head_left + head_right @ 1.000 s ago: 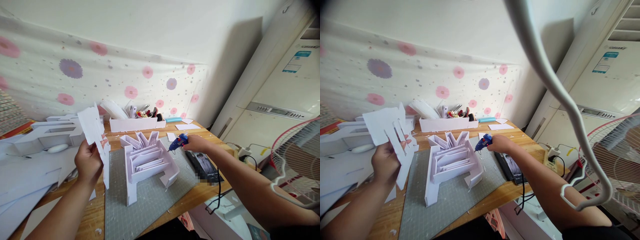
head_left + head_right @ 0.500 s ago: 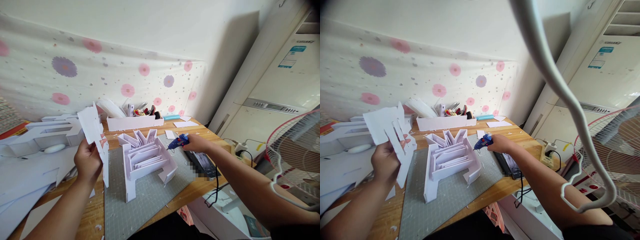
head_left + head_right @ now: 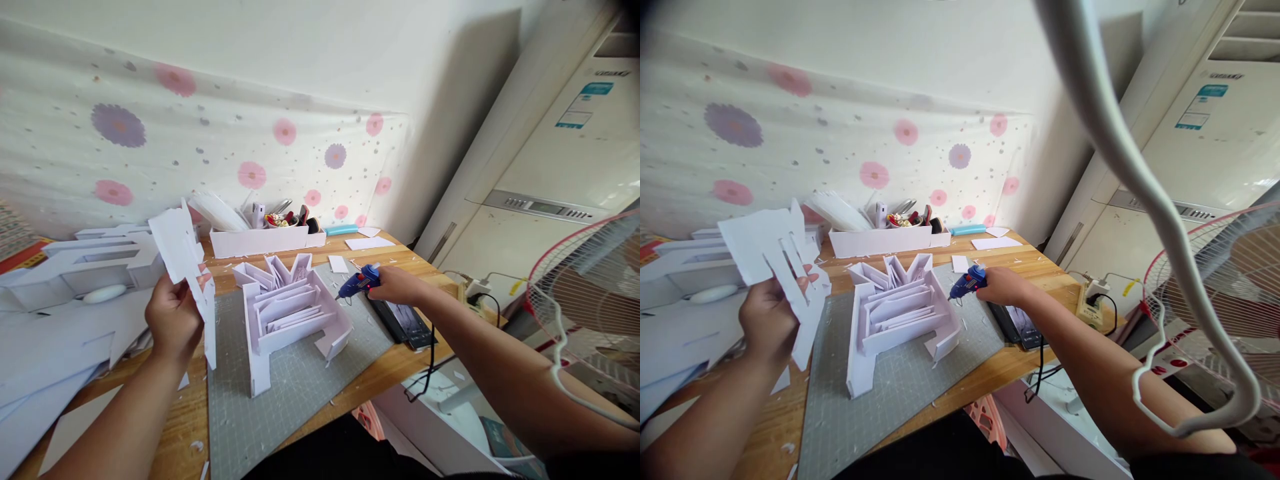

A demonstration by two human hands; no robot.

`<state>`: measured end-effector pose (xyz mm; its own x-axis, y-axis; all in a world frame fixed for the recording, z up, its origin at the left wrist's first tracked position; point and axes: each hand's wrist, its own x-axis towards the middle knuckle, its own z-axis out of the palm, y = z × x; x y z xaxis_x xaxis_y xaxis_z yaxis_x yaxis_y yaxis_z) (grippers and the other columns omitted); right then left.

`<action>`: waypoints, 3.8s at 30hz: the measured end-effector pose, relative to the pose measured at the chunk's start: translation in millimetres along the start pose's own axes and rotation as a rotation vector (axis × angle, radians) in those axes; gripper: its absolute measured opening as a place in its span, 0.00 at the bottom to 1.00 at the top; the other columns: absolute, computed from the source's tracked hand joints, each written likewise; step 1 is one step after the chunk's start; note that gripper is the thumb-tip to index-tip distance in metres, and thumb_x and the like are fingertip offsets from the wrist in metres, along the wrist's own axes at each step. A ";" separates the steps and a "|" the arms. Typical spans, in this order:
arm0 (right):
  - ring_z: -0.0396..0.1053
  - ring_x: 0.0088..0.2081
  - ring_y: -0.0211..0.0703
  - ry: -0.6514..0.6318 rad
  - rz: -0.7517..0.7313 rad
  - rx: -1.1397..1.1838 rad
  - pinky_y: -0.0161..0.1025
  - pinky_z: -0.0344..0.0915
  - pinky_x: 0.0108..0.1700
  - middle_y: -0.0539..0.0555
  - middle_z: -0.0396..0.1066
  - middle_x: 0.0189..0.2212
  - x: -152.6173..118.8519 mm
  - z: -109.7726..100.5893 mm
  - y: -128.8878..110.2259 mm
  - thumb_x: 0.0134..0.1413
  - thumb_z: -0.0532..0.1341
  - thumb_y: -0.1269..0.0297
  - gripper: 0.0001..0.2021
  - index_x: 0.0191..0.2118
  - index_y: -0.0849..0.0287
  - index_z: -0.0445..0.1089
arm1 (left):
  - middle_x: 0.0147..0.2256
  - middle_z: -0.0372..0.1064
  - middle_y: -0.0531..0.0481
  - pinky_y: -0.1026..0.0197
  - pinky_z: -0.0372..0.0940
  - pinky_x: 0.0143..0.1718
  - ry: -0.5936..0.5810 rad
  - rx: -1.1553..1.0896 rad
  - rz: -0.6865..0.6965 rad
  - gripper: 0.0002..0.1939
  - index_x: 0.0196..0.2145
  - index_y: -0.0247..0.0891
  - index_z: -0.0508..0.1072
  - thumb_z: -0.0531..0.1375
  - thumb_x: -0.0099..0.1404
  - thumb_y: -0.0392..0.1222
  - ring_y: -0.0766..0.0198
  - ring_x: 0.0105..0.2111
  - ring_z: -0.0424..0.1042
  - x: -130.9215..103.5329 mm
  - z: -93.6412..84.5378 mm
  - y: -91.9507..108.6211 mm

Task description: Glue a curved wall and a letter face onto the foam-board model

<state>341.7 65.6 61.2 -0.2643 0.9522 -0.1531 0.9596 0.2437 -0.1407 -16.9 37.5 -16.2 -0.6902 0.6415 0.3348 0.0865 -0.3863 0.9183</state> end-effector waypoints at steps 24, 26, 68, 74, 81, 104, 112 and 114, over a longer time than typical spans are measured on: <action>0.65 0.30 0.42 -0.034 0.008 -0.035 0.35 0.56 0.31 0.53 0.73 0.28 -53.7 5.5 12.3 0.46 0.60 0.68 0.05 0.30 0.58 0.73 | 0.39 0.80 0.44 0.63 0.69 0.33 0.012 0.013 0.017 0.27 0.39 0.34 0.80 0.71 0.43 0.53 0.60 0.34 0.76 -3.1 2.9 2.2; 0.65 0.30 0.42 -0.027 0.003 -0.036 0.35 0.56 0.31 0.53 0.74 0.28 -53.5 6.0 13.2 0.46 0.60 0.68 0.05 0.31 0.58 0.73 | 0.39 0.79 0.44 0.62 0.69 0.34 0.011 0.002 0.015 0.27 0.39 0.34 0.80 0.71 0.43 0.53 0.59 0.35 0.76 -2.7 2.9 0.6; 0.64 0.29 0.42 -0.031 -0.026 0.010 0.37 0.56 0.31 0.52 0.70 0.25 -47.9 2.3 8.4 0.44 0.58 0.68 0.05 0.29 0.58 0.71 | 0.34 0.79 0.45 0.66 0.67 0.28 0.013 -0.038 -0.001 0.22 0.31 0.34 0.79 0.72 0.41 0.51 0.65 0.28 0.73 -5.2 5.5 7.1; 0.65 0.30 0.44 -0.001 -0.015 0.008 0.37 0.56 0.32 0.52 0.72 0.27 -35.2 4.8 14.3 0.44 0.58 0.67 0.09 0.33 0.58 0.73 | 0.37 0.80 0.45 0.64 0.68 0.28 0.023 -0.022 -0.020 0.26 0.36 0.34 0.80 0.72 0.40 0.53 0.64 0.29 0.74 -4.0 4.5 3.6; 0.65 0.29 0.44 0.081 0.000 0.028 0.37 0.55 0.30 0.53 0.70 0.25 -22.8 3.5 10.9 0.44 0.58 0.66 0.07 0.30 0.59 0.73 | 0.39 0.80 0.43 0.63 0.69 0.34 0.006 0.019 -0.026 0.29 0.40 0.34 0.80 0.72 0.41 0.52 0.60 0.34 0.76 -1.1 1.8 -1.2; 0.74 0.38 0.51 0.110 -0.027 0.117 0.37 0.61 0.31 0.58 0.78 0.37 146.4 13.2 -85.1 0.46 0.61 0.59 0.15 0.39 0.59 0.78 | 0.42 0.79 0.45 0.62 0.68 0.38 0.002 0.083 -0.072 0.26 0.44 0.38 0.80 0.70 0.47 0.51 0.57 0.39 0.76 0.0 -3.2 4.4; 0.74 0.39 0.52 0.101 0.006 0.068 0.37 0.61 0.30 0.60 0.78 0.40 169.6 14.6 -97.8 0.48 0.60 0.58 0.17 0.42 0.60 0.78 | 0.38 0.79 0.46 0.61 0.67 0.40 0.000 0.108 -0.053 0.26 0.44 0.38 0.79 0.70 0.47 0.51 0.56 0.41 0.76 4.8 -8.4 -0.7; 0.74 0.39 0.52 0.099 0.007 0.061 0.37 0.61 0.30 0.60 0.78 0.40 169.3 13.8 -97.6 0.48 0.60 0.58 0.17 0.42 0.60 0.77 | 0.38 0.79 0.46 0.61 0.68 0.41 0.002 0.102 -0.060 0.26 0.44 0.38 0.79 0.70 0.47 0.51 0.56 0.41 0.76 4.9 -8.1 0.1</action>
<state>202.0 200.5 35.4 -0.2438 0.9681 -0.0571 0.9529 0.2282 -0.1998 -26.1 35.2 -16.2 -0.6979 0.6602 0.2778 0.1174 -0.2773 0.9536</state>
